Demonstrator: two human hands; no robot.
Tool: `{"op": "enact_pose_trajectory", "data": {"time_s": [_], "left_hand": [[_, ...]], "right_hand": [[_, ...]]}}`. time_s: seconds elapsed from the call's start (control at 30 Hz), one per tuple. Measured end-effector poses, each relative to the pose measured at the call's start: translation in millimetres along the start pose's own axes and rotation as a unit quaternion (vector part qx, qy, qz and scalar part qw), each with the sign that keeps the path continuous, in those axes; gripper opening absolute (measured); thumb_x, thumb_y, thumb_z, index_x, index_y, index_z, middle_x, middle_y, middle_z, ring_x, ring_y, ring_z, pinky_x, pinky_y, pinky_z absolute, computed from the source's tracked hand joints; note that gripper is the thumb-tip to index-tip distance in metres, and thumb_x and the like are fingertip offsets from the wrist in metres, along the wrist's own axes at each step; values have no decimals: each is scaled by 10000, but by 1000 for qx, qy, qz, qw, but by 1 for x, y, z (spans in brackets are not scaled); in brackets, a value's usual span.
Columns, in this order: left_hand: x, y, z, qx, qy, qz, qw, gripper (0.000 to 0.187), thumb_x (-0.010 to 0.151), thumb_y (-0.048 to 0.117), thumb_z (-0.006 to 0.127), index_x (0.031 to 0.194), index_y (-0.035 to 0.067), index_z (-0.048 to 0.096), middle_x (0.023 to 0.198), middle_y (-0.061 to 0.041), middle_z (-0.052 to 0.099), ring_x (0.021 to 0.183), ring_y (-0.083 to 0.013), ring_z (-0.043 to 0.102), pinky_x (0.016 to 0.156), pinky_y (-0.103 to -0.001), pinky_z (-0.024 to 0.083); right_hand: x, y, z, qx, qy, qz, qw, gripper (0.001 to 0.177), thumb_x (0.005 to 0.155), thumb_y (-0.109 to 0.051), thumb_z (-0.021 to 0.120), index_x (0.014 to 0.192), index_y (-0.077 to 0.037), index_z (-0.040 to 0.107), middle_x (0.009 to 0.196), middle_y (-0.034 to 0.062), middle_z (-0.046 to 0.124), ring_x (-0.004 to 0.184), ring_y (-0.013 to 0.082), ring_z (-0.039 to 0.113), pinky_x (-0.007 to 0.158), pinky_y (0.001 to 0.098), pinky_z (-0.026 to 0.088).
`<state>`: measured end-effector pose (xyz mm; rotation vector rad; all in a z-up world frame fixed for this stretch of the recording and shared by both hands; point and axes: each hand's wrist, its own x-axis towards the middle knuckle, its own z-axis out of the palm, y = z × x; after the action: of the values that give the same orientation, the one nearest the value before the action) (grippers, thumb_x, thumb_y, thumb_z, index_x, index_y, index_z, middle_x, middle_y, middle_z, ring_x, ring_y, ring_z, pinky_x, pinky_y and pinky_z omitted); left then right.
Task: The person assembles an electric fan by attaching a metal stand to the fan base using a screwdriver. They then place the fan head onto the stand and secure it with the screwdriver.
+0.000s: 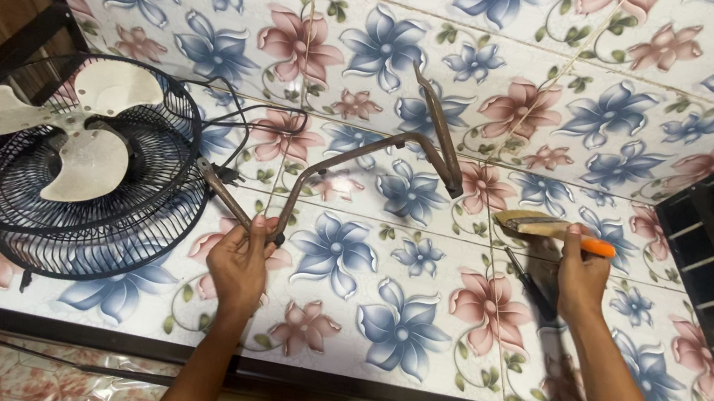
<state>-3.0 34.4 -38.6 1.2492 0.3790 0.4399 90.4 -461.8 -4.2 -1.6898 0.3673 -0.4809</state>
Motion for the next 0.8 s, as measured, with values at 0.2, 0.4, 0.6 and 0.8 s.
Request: {"op": "enact_pose_trajectory", "data": {"time_s": [0.2, 0.4, 0.6, 0.8], "left_hand": [[-2, 2, -1, 4, 2, -4, 1000, 330, 1024, 258, 616, 1088, -44, 733, 974, -84, 766, 828, -101, 706, 710, -241, 590], [0, -3, -1, -8, 2, 8, 1000, 341, 1042, 256, 611, 1084, -59, 736, 975, -93, 759, 818, -97, 685, 703, -237, 566], [3, -7, -2, -20, 4, 8, 1000, 338, 1036, 259, 602, 1067, -53, 730, 985, -75, 763, 820, -85, 686, 700, -230, 571], [3, -15, -5, -29, -1, 2, 1000, 338, 1049, 261, 604, 1060, -52, 733, 983, -85, 753, 802, -84, 663, 693, -226, 551]], "right_hand": [[19, 74, -40, 126, -5, -8, 992, 259, 1093, -281, 623, 1225, -59, 646, 822, -40, 507, 629, 56, 431, 569, 250, 345], [0, 90, -21, -159, 142, -66, 975, 466, 1099, -394, 587, 1025, 58, 672, 878, 134, 698, 803, 269, 661, 784, 429, 503], [-29, 50, 21, -324, 204, -72, 921, 545, 1083, -459, 567, 930, 37, 733, 821, 209, 705, 760, 393, 669, 709, 500, 488], [-65, 40, 20, -268, 73, -151, 949, 454, 1079, -354, 527, 966, 46, 710, 822, 204, 701, 743, 376, 672, 690, 475, 484]]}}
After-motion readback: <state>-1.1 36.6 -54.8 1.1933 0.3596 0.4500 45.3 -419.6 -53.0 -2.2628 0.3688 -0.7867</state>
